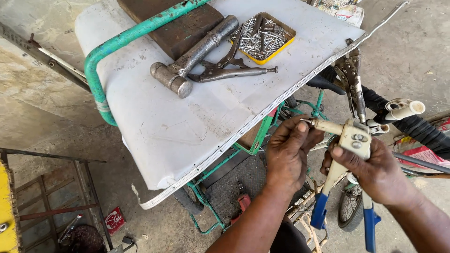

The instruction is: Riveting a plastic strip onto a bicycle frame using a manual rivet gun and other hand tools.

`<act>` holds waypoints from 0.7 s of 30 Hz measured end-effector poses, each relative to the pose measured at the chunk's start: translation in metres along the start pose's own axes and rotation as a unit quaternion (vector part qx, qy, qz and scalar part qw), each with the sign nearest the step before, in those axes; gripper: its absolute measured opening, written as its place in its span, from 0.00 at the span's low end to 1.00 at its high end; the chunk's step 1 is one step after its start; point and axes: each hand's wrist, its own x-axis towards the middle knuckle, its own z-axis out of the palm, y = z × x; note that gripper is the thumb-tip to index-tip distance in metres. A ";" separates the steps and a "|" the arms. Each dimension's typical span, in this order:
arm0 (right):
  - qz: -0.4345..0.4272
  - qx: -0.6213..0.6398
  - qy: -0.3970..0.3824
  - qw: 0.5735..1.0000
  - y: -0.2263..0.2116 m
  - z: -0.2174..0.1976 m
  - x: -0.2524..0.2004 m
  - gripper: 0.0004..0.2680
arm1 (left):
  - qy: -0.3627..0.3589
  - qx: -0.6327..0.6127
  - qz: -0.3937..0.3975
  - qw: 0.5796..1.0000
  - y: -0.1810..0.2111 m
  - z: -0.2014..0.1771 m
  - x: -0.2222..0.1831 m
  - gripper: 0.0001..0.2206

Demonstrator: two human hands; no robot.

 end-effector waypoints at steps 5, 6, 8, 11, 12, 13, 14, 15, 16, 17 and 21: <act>-0.015 0.158 -0.040 0.986 -0.002 -0.013 0.011 0.11 | -0.159 0.117 0.072 0.978 0.002 0.000 0.009 0.20; -0.013 0.158 -0.042 0.986 -0.003 -0.009 0.013 0.11 | -0.157 0.117 0.072 0.978 -0.001 -0.001 0.011 0.20; -0.030 0.176 -0.041 0.983 -0.006 -0.002 0.016 0.11 | -0.093 0.084 0.025 0.992 -0.007 -0.002 0.015 0.20; -0.051 0.035 -0.023 0.998 0.030 -0.018 0.028 0.09 | -0.074 0.389 0.052 0.917 0.020 0.020 0.007 0.25; -0.049 0.035 -0.024 0.998 0.024 -0.016 0.026 0.09 | -0.074 0.389 0.052 0.917 0.023 0.018 0.008 0.25; -0.045 0.097 -0.033 0.994 0.018 -0.014 0.023 0.09 | -0.120 0.451 0.111 0.878 0.027 0.016 0.009 0.24; -0.042 0.159 -0.041 0.986 0.012 -0.012 0.022 0.09 | -0.166 0.508 0.171 0.828 0.031 0.014 0.011 0.24; -0.043 0.159 -0.041 0.985 0.018 -0.013 0.024 0.09 | -0.167 0.508 0.171 0.827 0.033 0.016 0.009 0.24; -0.048 0.165 -0.058 0.983 0.023 -0.014 0.024 0.09 | -0.152 0.437 0.085 0.883 0.035 0.017 0.008 0.24; -0.053 0.170 -0.075 0.981 0.028 -0.015 0.024 0.09 | -0.135 0.359 -0.002 0.924 0.037 0.019 0.005 0.25; 0.002 0.229 -0.038 0.973 0.090 -0.027 0.018 0.11 | -0.152 0.151 -0.016 0.977 0.020 -0.008 0.017 0.16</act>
